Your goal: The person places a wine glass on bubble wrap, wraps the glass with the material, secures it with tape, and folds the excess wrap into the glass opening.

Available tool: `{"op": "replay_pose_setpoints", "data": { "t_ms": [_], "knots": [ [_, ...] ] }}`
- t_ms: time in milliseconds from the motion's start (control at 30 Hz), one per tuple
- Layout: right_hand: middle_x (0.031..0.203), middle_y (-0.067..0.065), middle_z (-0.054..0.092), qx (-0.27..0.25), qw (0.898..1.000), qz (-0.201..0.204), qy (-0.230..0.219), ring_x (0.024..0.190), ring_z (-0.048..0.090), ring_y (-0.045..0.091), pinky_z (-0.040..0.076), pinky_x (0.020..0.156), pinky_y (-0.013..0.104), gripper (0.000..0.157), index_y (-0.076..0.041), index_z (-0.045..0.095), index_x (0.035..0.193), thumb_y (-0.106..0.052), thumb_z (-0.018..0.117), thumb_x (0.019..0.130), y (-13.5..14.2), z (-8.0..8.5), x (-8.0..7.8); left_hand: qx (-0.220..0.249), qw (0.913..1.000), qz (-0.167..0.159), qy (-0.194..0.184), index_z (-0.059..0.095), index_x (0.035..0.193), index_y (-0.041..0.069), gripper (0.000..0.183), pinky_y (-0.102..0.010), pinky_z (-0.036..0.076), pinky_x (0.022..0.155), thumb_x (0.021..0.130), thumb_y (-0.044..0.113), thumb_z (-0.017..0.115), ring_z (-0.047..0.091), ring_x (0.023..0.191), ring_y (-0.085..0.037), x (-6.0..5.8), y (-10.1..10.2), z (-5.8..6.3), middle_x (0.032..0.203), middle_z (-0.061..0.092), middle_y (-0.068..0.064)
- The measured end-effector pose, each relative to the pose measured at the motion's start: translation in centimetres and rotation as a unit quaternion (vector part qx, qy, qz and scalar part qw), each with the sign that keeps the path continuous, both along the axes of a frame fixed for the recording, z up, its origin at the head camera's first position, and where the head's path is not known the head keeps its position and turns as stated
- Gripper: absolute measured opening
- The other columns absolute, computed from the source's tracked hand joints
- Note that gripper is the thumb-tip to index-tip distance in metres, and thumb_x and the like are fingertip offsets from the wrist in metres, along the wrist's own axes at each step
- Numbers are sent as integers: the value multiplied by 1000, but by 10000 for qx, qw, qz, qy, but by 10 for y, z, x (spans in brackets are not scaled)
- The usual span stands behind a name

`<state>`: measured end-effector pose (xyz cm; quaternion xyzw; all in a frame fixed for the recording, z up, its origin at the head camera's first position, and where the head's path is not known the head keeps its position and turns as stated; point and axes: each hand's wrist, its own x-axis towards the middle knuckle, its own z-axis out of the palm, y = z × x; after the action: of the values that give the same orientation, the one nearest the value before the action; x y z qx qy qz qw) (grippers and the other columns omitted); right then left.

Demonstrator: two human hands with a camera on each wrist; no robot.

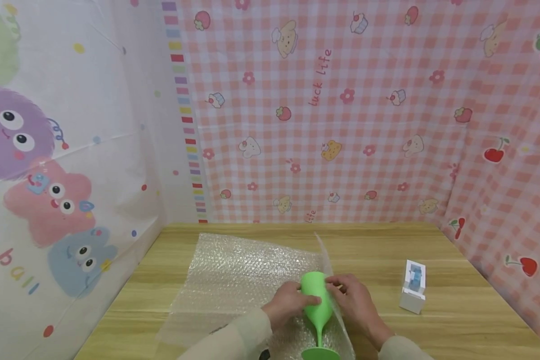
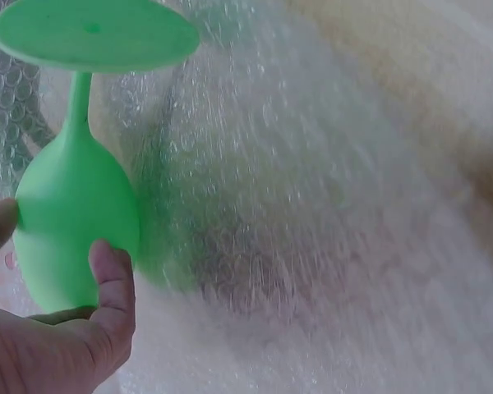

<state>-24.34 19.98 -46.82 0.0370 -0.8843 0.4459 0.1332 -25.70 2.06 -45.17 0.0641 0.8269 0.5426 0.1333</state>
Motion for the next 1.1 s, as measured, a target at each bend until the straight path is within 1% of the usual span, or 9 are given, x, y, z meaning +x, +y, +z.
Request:
{"op": "replay_pose_setpoints", "data": {
  "t_ms": [133, 267, 433, 567, 667, 800, 900, 967, 1100],
  "knots": [
    [97, 4, 64, 67, 10000, 10, 65, 81, 58, 13, 50, 64, 26, 16, -7, 74, 107, -9, 71, 91, -1, 0, -1, 65, 9998, -41, -157, 66, 100, -1, 40, -32, 53, 66, 88, 37, 74, 61, 73, -16, 0, -1, 3, 85, 63, -4],
    [97, 2, 64, 146, 9998, 34, 110, 82, 59, 13, 51, 67, 26, 16, -8, 75, 106, -9, 71, 90, -3, 1, -1, 22, 10000, -6, -54, 61, 97, 0, 51, -27, 46, 59, 87, 49, 72, 53, 67, -15, 1, 0, 5, 83, 58, -6],
    [96, 2, 65, 153, 9998, 78, 143, 82, 58, 13, 50, 66, 26, 17, -8, 76, 106, -8, 71, 90, -6, 1, -1, -120, 9996, 118, 214, 57, 98, -2, 50, -24, 40, 53, 85, 42, 75, 48, 64, -15, 1, 1, 5, 83, 54, -7],
    [95, 1, 64, 322, 9988, 234, 284, 81, 58, 13, 50, 65, 25, 18, -8, 75, 108, -5, 70, 90, -4, 1, -1, -218, 9996, 167, 116, 56, 105, -5, 51, -26, 43, 53, 84, 37, 76, 49, 65, -16, 1, 1, 8, 84, 54, -8],
    [97, -2, 64, 489, 9969, 463, 408, 81, 59, 11, 50, 66, 24, 21, -9, 75, 110, -5, 70, 90, 1, 2, -2, -340, 9993, 173, 7, 56, 109, -7, 54, -27, 44, 53, 84, 37, 75, 49, 65, -16, 1, 1, 11, 84, 54, -8],
    [104, 2, 67, 653, 9904, 900, 826, 84, 63, 14, 53, 68, 24, 20, -7, 75, 108, -6, 72, 88, 8, 1, -3, -473, 9987, 161, -40, 55, 108, -5, 52, -25, 42, 50, 85, 38, 73, 46, 59, -14, 2, 0, 12, 83, 54, -7],
    [108, 6, 67, 885, 9808, 1233, 1223, 89, 65, 19, 55, 69, 26, 18, -5, 75, 106, -6, 73, 88, 11, 0, -4, -414, 9990, 134, -44, 56, 105, -3, 49, -23, 39, 48, 86, 38, 73, 44, 56, -12, 2, -1, 12, 81, 54, -6],
    [109, 7, 67, 1093, 9739, 1373, 1439, 93, 65, 22, 56, 71, 28, 18, -5, 76, 105, -6, 73, 88, 12, 0, -5, -325, 9994, 91, -36, 57, 102, -2, 46, -23, 39, 49, 86, 38, 72, 43, 56, -12, 1, -3, 11, 80, 55, -6],
    [109, 6, 67, 1495, 9627, 1473, 1706, 95, 66, 23, 56, 75, 32, 18, -6, 76, 106, -8, 73, 89, 11, 1, -6, -322, 9994, -25, 142, 60, 96, 1, 41, -25, 41, 53, 86, 39, 71, 47, 60, -14, -1, -7, 6, 79, 56, -5]
  ]
}}
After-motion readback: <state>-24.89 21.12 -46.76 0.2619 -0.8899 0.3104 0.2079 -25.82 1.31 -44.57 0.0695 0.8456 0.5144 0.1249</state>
